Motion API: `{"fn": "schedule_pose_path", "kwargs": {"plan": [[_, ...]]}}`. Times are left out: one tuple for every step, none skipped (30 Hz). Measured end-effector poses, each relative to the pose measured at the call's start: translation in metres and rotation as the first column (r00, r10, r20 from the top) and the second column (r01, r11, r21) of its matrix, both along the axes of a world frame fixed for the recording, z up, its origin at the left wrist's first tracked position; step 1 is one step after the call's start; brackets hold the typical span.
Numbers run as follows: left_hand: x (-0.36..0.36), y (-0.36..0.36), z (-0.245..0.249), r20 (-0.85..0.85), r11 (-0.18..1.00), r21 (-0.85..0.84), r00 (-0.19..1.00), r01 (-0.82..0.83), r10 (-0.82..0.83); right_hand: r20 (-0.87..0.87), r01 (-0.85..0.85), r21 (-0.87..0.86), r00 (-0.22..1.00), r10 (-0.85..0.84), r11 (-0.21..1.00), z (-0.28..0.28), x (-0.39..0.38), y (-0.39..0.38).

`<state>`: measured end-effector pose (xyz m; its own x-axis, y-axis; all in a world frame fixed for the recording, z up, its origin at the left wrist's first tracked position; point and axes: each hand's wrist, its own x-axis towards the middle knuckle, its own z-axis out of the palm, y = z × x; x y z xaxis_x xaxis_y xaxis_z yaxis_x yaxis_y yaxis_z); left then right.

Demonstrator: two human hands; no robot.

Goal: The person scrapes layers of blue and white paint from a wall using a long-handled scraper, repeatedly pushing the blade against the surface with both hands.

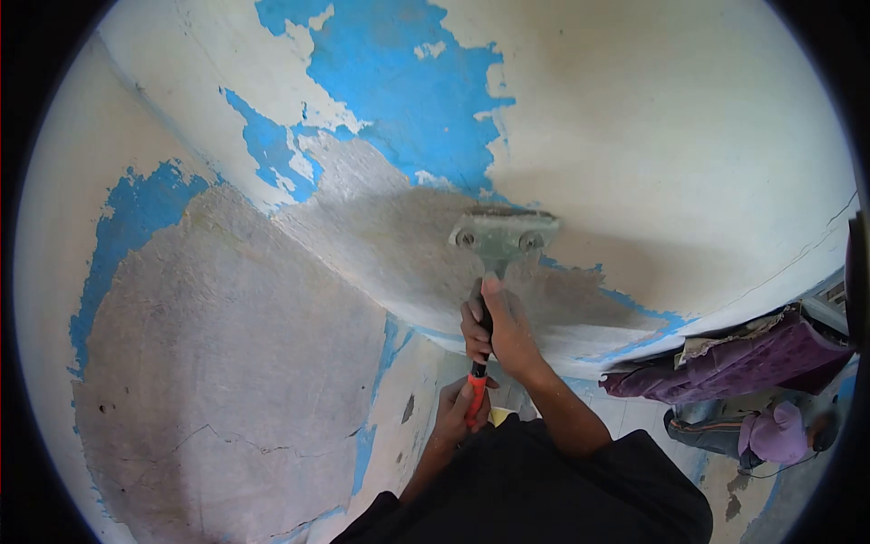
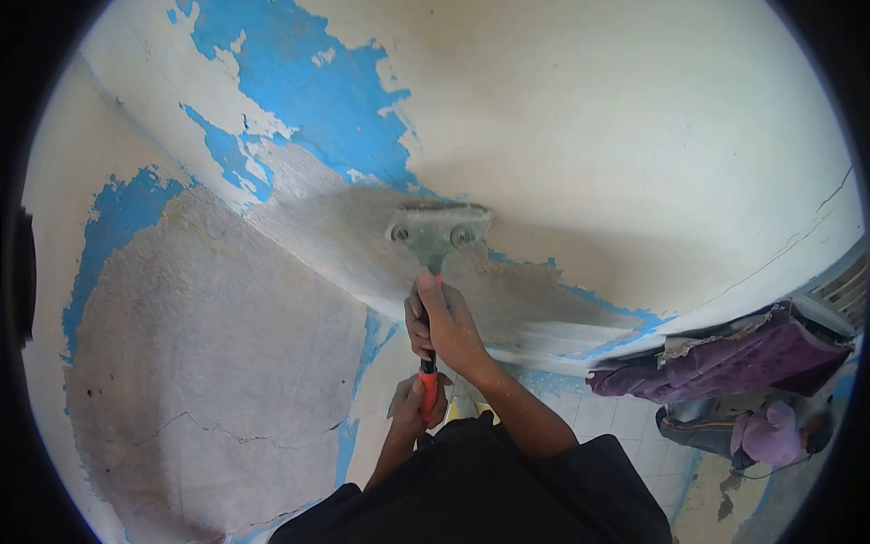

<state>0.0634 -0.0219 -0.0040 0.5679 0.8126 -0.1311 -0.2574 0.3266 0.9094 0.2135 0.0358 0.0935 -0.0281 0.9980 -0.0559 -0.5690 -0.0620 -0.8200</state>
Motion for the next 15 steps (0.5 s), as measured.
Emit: {"fn": "schedule_pose_path", "kwargs": {"plan": [[0.000,-0.001,-0.005,-0.004,1.000,-0.014,1.000,0.000,0.000,0.008,-0.004,0.012,1.000,0.003,1.000,-0.007,0.001,-0.001],[-0.002,-0.006,-0.014,-0.009,1.000,-0.030,1.000,0.000,0.000,0.016,-0.007,0.022,1.000,0.006,1.000,-0.015,0.000,-0.003],[-0.004,-0.011,-0.024,-0.016,0.999,-0.049,1.000,-0.001,0.000,0.010,-0.017,0.000,1.000,0.017,1.000,-0.027,-0.002,-0.004],[-0.007,-0.016,-0.030,-0.019,0.995,-0.102,1.000,-0.004,0.002,0.000,-0.025,-0.025,1.000,0.025,0.999,-0.040,-0.004,-0.006],[-0.010,-0.015,-0.034,-0.035,0.994,-0.111,0.999,-0.007,0.004,-0.014,-0.031,-0.056,0.999,0.030,0.998,-0.049,-0.006,-0.007],[-0.011,-0.016,-0.034,-0.051,0.992,-0.126,0.999,-0.015,0.008,-0.020,-0.026,-0.049,0.999,0.025,0.998,-0.047,-0.006,-0.007],[-0.013,-0.018,-0.033,-0.067,0.990,-0.142,0.998,-0.026,0.016,-0.026,-0.025,-0.045,0.999,0.024,0.999,-0.042,-0.006,-0.005],[-0.015,-0.015,-0.032,-0.069,0.995,-0.100,0.997,-0.023,0.017,-0.035,-0.025,-0.045,0.999,0.024,0.999,-0.037,-0.007,-0.005],[-0.015,-0.006,-0.025,-0.074,0.998,-0.057,0.997,-0.019,0.015,-0.035,-0.017,-0.030,0.999,0.016,0.999,-0.029,-0.008,-0.003],[-0.014,0.004,-0.020,-0.075,1.000,-0.008,0.997,-0.014,0.013,-0.032,-0.007,-0.009,0.999,0.007,1.000,-0.019,-0.006,0.001],[-0.014,0.010,-0.017,-0.070,1.000,0.000,0.998,0.002,-0.002,-0.025,0.003,0.015,1.000,-0.003,1.000,-0.014,-0.005,0.003],[-0.014,0.015,-0.015,-0.064,1.000,0.009,0.998,0.017,-0.016,-0.027,0.010,0.020,1.000,-0.009,1.000,-0.015,-0.005,0.002],[-0.013,0.018,-0.014,-0.055,0.999,0.021,0.998,0.029,-0.027,-0.024,0.013,0.028,1.000,-0.012,1.000,-0.017,-0.005,0.002],[-0.015,0.015,-0.022,-0.069,0.999,0.002,0.997,0.036,-0.036,-0.020,0.015,0.041,1.000,-0.014,0.999,-0.018,-0.004,0.004],[-0.015,0.011,-0.035,-0.079,0.999,-0.031,0.996,0.034,-0.036,-0.024,0.009,0.014,1.000,-0.009,1.000,-0.029,-0.004,0.004]]}}
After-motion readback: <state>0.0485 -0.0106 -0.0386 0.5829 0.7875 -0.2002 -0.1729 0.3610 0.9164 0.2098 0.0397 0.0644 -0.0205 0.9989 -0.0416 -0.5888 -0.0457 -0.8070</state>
